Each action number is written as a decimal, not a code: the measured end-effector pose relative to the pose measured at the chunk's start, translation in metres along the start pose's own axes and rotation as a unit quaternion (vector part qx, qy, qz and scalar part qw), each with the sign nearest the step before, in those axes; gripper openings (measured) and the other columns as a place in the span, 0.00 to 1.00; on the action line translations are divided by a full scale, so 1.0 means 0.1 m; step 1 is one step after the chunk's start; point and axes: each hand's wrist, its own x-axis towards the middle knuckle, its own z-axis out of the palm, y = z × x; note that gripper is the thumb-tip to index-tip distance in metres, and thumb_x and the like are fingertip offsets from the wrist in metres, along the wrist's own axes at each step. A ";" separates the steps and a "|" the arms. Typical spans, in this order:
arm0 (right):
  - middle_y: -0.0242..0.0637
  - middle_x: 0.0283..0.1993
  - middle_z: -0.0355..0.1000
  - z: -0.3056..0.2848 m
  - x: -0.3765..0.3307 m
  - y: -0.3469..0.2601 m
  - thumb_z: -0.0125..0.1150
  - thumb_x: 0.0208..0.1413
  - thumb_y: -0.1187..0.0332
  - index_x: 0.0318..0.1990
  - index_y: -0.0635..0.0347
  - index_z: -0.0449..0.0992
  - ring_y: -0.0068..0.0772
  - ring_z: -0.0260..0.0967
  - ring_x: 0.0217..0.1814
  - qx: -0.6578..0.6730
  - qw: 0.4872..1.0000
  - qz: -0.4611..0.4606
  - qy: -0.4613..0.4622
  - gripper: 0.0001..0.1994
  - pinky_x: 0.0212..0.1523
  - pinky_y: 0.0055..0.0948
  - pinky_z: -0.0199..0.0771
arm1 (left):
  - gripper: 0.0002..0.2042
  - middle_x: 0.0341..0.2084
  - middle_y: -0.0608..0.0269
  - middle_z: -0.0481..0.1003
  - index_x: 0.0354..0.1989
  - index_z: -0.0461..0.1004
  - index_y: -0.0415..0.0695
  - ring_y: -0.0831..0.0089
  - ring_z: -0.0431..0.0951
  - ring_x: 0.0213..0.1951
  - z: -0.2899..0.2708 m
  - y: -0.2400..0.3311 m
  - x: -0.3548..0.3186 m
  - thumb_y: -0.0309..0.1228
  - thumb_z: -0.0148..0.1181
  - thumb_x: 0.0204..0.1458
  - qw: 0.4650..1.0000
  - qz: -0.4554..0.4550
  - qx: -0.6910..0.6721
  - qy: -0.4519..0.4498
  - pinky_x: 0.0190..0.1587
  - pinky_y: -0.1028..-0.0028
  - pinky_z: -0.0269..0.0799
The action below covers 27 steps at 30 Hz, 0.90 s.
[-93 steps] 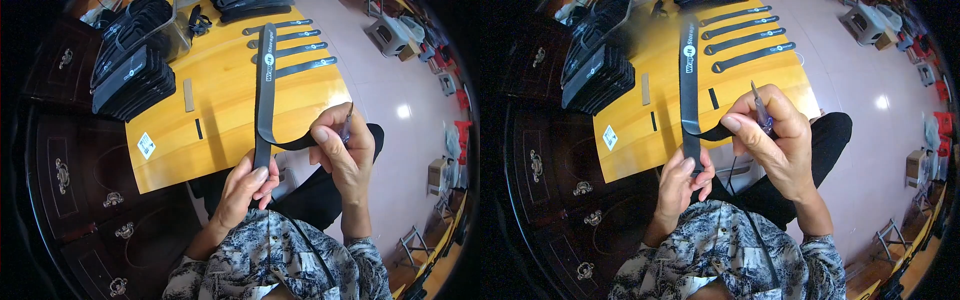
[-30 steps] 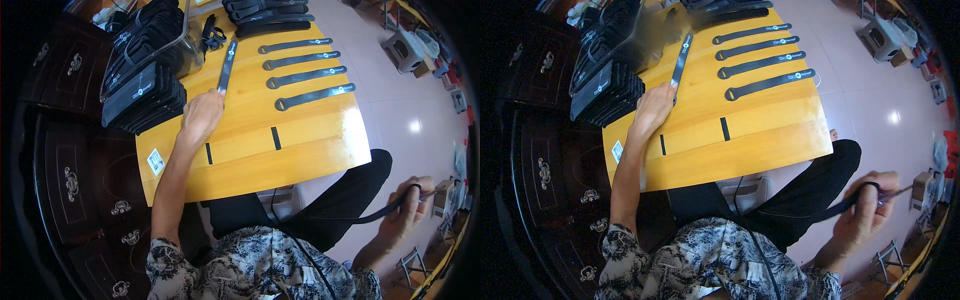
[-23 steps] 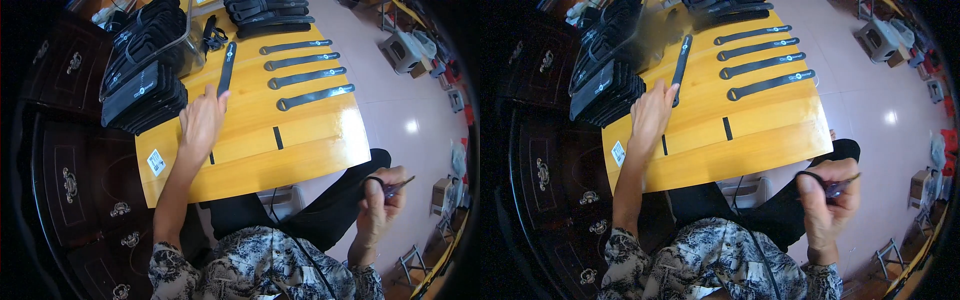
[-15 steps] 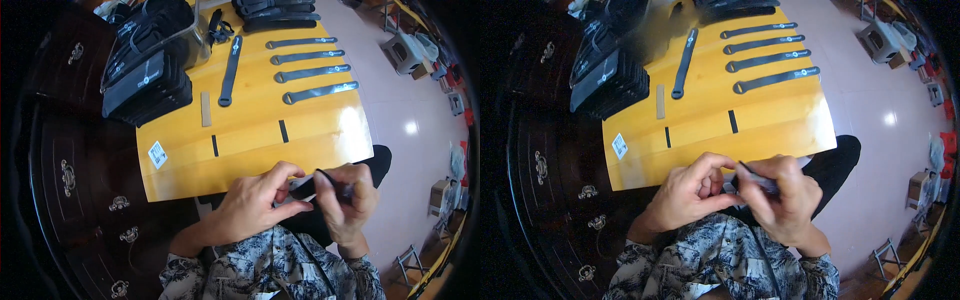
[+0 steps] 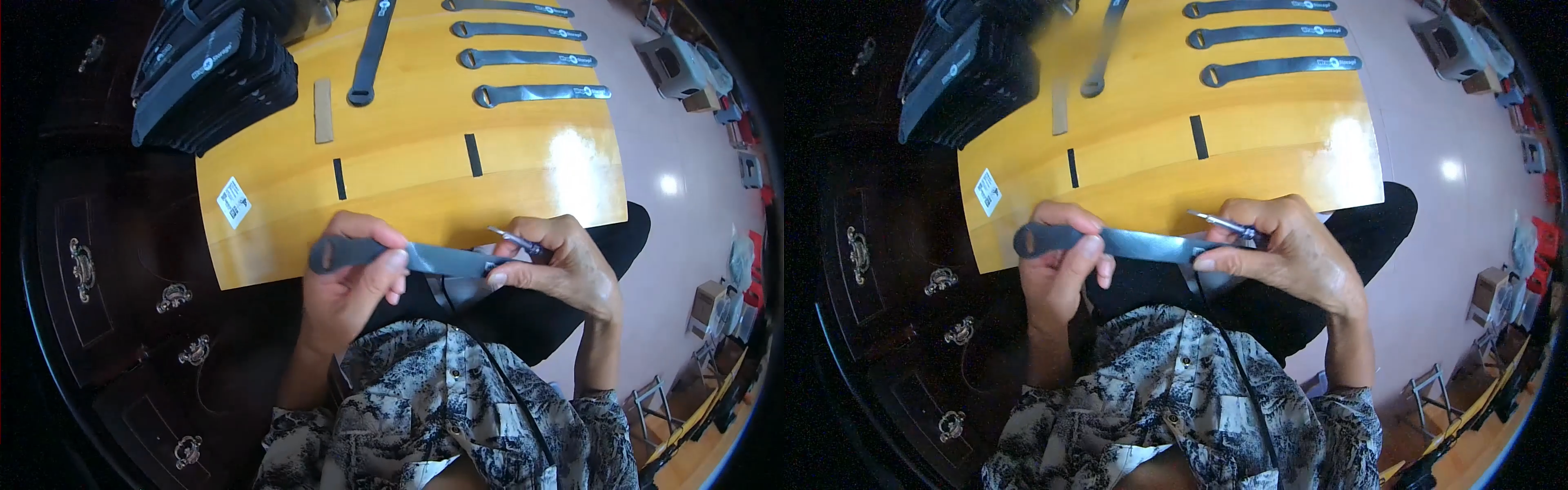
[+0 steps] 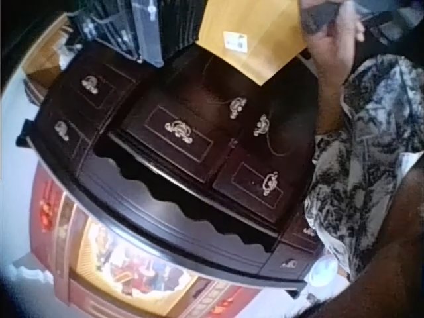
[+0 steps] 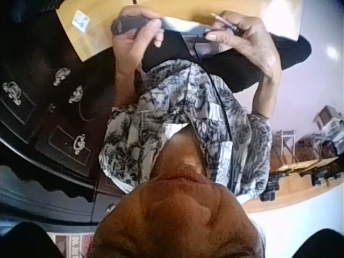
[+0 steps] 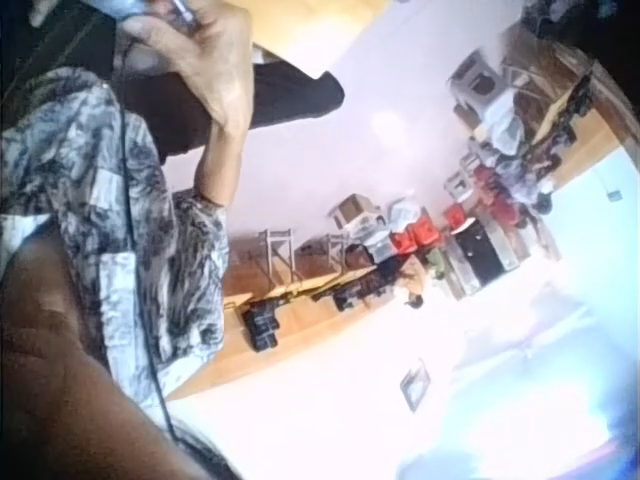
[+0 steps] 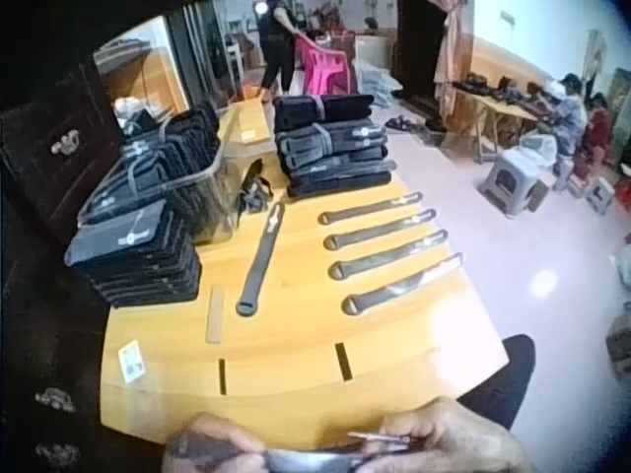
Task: Inspecting and cleaning small black straps with a pointed tool.
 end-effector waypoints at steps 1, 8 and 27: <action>0.25 0.21 0.69 -0.04 0.00 0.04 0.69 0.45 0.65 0.31 0.64 0.76 0.13 0.62 0.24 0.002 1.000 0.007 -0.002 0.12 0.24 0.16 0.61 | 0.06 0.25 0.63 0.69 0.39 0.65 0.37 0.81 0.70 0.24 -0.06 -0.03 0.03 0.18 0.51 0.54 1.000 -0.003 -0.009 0.012 0.25 0.82 0.67; 0.24 0.24 0.68 -0.15 0.17 0.13 0.64 0.52 0.67 0.32 0.63 0.75 0.14 0.63 0.26 0.090 0.994 0.020 0.064 0.08 0.29 0.15 0.64 | 0.07 0.26 0.57 0.72 0.43 0.66 0.34 0.75 0.73 0.26 -0.31 -0.19 0.10 0.23 0.48 0.58 0.998 -0.014 -0.044 0.054 0.27 0.76 0.71; 0.25 0.27 0.69 -0.08 0.68 -0.05 0.63 0.53 0.63 0.33 0.61 0.73 0.15 0.62 0.30 0.068 0.959 0.096 0.259 0.10 0.34 0.14 0.60 | 0.08 0.25 0.62 0.73 0.42 0.72 0.32 0.81 0.71 0.25 -0.80 -0.06 0.43 0.22 0.50 0.57 0.972 -0.070 0.170 0.146 0.31 0.83 0.68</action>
